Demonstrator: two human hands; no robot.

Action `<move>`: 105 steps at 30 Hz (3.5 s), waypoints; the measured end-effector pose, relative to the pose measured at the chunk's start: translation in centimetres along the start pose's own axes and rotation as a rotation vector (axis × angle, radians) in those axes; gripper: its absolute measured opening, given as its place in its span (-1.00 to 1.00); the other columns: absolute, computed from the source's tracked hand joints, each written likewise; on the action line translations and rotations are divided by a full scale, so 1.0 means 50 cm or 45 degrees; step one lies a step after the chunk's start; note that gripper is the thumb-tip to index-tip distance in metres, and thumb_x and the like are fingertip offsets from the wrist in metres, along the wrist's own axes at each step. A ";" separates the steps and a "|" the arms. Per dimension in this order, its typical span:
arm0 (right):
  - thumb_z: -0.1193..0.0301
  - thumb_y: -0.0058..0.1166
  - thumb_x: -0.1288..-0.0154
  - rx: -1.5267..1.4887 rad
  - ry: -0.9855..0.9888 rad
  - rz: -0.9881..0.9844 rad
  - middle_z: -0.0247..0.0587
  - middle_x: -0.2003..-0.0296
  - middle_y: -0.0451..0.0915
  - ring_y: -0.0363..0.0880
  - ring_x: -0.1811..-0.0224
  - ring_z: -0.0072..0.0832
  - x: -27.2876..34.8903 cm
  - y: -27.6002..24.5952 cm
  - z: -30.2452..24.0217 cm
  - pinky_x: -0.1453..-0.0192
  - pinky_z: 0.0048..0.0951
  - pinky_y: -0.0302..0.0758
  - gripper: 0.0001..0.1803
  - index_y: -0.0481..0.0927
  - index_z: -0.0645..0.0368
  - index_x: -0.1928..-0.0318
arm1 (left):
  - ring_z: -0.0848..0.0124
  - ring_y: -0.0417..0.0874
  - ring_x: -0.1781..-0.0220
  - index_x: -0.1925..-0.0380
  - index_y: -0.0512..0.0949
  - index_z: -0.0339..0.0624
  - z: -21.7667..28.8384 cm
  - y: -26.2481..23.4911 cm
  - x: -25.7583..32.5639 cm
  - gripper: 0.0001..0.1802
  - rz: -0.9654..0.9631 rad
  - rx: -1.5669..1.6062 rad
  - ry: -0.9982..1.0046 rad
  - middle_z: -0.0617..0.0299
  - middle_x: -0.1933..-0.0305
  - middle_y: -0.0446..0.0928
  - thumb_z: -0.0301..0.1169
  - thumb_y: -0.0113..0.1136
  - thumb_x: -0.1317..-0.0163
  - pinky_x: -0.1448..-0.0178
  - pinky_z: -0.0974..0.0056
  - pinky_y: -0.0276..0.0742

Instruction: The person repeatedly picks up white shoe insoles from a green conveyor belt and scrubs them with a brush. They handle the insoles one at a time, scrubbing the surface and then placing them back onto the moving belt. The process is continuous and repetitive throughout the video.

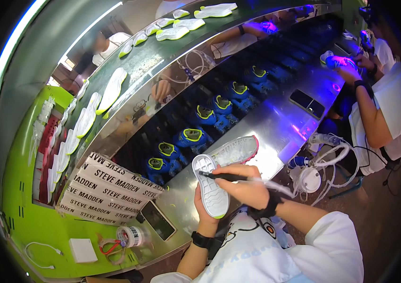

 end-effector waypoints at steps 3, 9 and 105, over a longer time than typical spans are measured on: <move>0.52 0.17 -0.02 0.262 -0.259 -0.330 -0.06 0.31 0.64 0.63 0.23 -0.34 0.059 0.049 -0.008 0.01 -0.47 0.49 -0.76 0.65 0.20 0.22 | 0.19 0.41 -0.11 -0.32 0.09 -0.17 -0.014 -0.009 -0.011 -0.32 -0.173 0.473 -0.082 0.07 -0.28 0.27 -0.13 -0.10 -0.23 -0.26 0.12 0.30; 0.43 0.09 -0.23 0.073 0.057 -0.551 -0.22 0.43 0.65 0.59 0.37 -0.63 0.044 0.045 -0.006 0.23 -0.58 0.53 -0.81 0.65 0.28 0.22 | 0.22 0.44 -0.06 -0.31 0.12 -0.10 0.017 0.009 -0.020 -0.36 -0.147 0.399 0.052 0.08 -0.25 0.30 -0.11 -0.10 -0.27 -0.14 0.11 0.39; 0.55 0.14 -0.03 0.101 -0.076 -1.007 -0.15 0.27 0.66 0.62 0.20 -0.47 0.047 -0.043 -0.001 0.05 -0.47 0.50 -0.75 0.65 0.19 0.20 | 0.11 0.56 0.13 -0.16 0.30 -0.26 -0.045 -0.007 -0.022 -0.39 -0.155 0.094 -0.273 -0.11 0.06 0.49 0.01 -0.21 -0.35 0.04 0.13 0.54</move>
Point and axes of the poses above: each hand's wrist, its own x-axis away from the middle knuckle, its own y-axis out of the palm, z = x × y, the point moved 6 cm from there along -x, towards the middle knuckle
